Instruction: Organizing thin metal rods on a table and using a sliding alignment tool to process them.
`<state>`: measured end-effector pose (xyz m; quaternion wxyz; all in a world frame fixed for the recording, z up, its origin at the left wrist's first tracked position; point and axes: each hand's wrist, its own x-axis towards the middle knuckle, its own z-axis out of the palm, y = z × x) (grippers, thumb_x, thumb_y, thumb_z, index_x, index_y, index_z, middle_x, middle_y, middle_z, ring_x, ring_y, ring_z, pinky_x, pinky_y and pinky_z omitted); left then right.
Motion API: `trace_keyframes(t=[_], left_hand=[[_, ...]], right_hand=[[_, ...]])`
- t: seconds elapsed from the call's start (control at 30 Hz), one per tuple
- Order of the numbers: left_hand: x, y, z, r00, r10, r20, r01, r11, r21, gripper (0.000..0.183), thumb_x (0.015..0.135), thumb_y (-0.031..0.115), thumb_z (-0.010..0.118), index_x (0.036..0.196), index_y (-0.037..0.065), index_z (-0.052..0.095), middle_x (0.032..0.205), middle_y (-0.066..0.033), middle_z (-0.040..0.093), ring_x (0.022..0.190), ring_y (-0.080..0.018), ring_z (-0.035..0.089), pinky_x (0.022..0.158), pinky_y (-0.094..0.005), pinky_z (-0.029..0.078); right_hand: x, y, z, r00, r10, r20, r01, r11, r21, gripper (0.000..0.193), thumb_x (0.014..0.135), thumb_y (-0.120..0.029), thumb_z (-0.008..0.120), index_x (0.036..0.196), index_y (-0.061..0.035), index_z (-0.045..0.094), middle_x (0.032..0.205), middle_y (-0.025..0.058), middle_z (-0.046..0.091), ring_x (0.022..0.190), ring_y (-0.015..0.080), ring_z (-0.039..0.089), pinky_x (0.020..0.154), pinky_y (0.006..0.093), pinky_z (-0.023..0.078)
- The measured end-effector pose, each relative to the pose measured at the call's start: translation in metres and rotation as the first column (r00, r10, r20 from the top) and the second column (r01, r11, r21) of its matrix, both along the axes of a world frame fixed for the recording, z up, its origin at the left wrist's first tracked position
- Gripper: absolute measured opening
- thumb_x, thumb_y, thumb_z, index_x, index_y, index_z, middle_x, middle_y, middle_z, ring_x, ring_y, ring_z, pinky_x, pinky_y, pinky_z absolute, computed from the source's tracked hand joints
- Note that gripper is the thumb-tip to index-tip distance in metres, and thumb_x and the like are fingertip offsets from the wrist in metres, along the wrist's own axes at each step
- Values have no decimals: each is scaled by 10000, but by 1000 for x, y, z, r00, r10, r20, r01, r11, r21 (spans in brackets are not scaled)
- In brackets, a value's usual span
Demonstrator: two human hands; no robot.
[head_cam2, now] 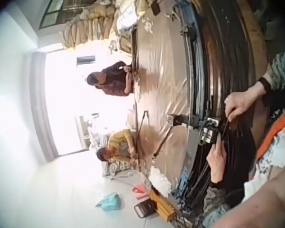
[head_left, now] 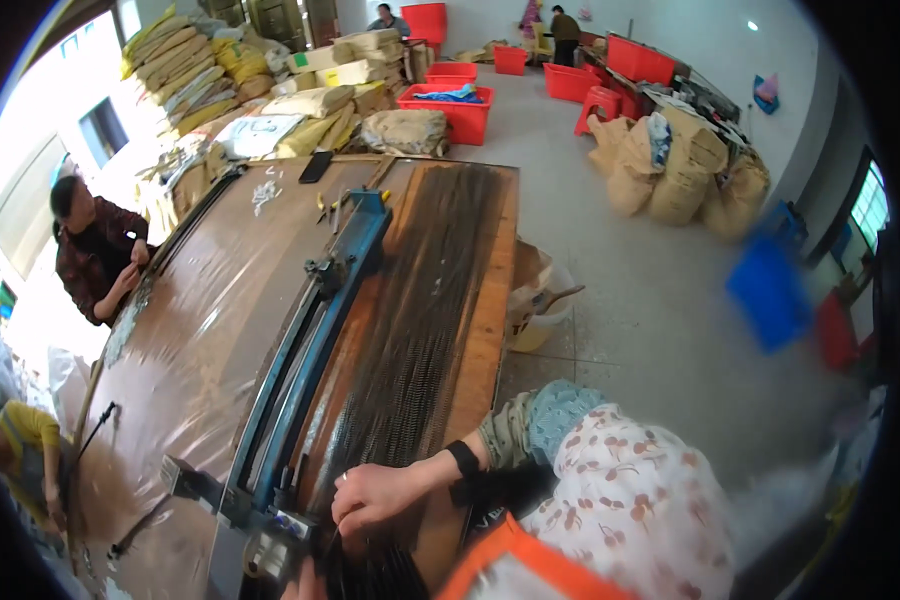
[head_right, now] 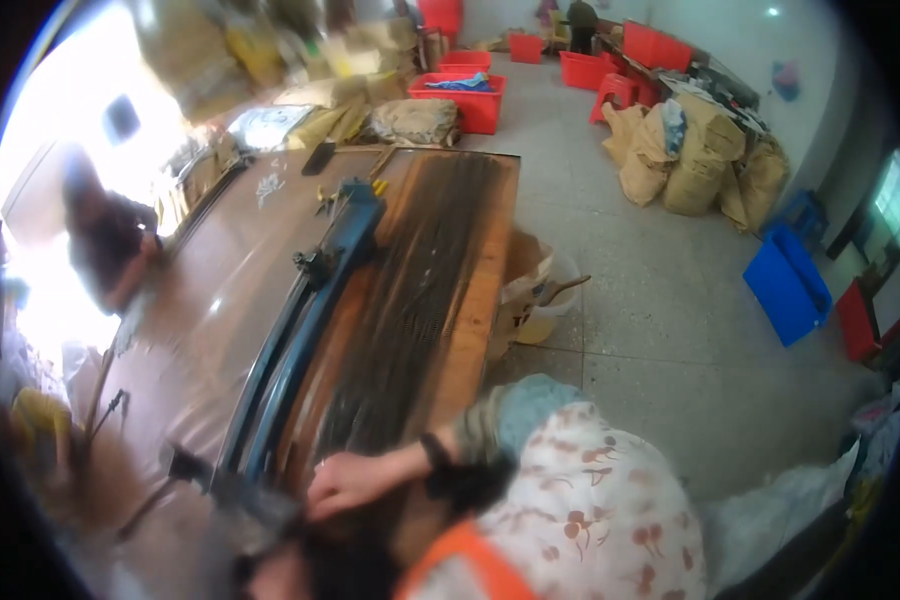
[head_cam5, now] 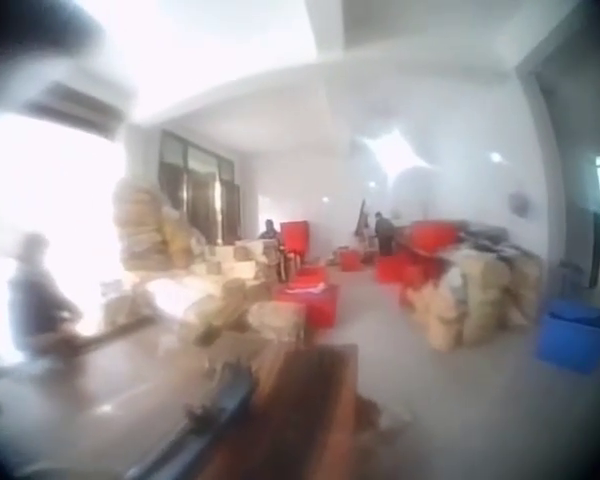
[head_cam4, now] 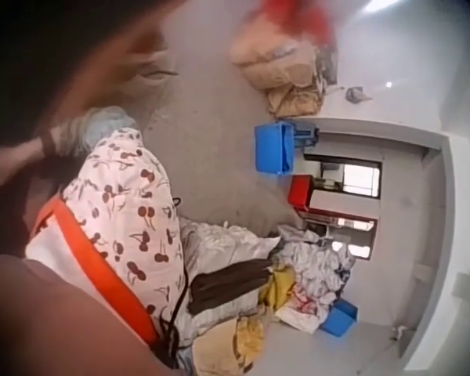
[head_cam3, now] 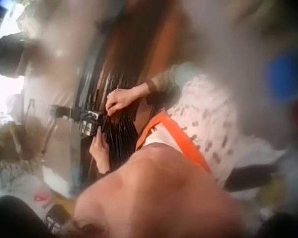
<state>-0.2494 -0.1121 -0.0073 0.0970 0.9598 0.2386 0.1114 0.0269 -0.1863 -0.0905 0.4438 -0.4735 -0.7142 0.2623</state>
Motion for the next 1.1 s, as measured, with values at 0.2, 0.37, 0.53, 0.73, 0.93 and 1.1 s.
trace_keyframes(t=[0.2,0.37,0.53,0.73,0.93,1.1], left_hand=[[23,13,2,996,-59,-63,66,991,118,310,862,190,709,1171,174,709,619,-53,537,511,-256,576,456,-386,449],[7,2,5,996,-16,-86,35,974,222,358,868,257,706,1219,193,682,660,-22,540,565,-198,590,480,-339,464],[28,-2,36,996,-82,-46,94,908,408,432,837,159,588,1263,89,611,817,-22,550,728,-172,577,588,-324,443],[48,53,97,998,-31,53,6,912,410,324,850,82,648,1173,95,623,777,-54,546,732,-242,623,575,-375,508],[104,86,78,981,-141,-132,184,890,418,478,869,86,652,1341,123,579,771,-87,527,718,-268,607,588,-393,491],[145,77,74,965,-242,-102,262,896,357,371,883,89,626,1244,29,569,834,-119,588,811,-301,620,659,-410,506]], right_hand=[[9,-5,-6,986,-164,42,149,959,242,255,883,-350,712,1024,-140,746,728,28,611,719,247,570,640,392,444],[-1,3,11,886,-297,357,-6,761,648,356,803,-242,763,1141,-137,721,751,-44,567,718,186,557,603,369,433],[-5,-5,39,878,-272,395,7,831,557,404,823,-148,749,1189,-9,647,890,72,632,853,258,610,739,388,497],[147,45,8,693,-670,266,415,673,612,336,859,-229,757,1133,-59,663,912,105,680,832,308,658,727,425,533],[164,34,50,752,-612,244,330,670,665,398,832,-181,786,1203,-98,669,662,49,539,554,212,563,513,348,477],[151,23,59,850,-500,166,238,646,725,498,855,-237,775,1304,-89,619,715,69,589,616,246,612,558,345,514]])
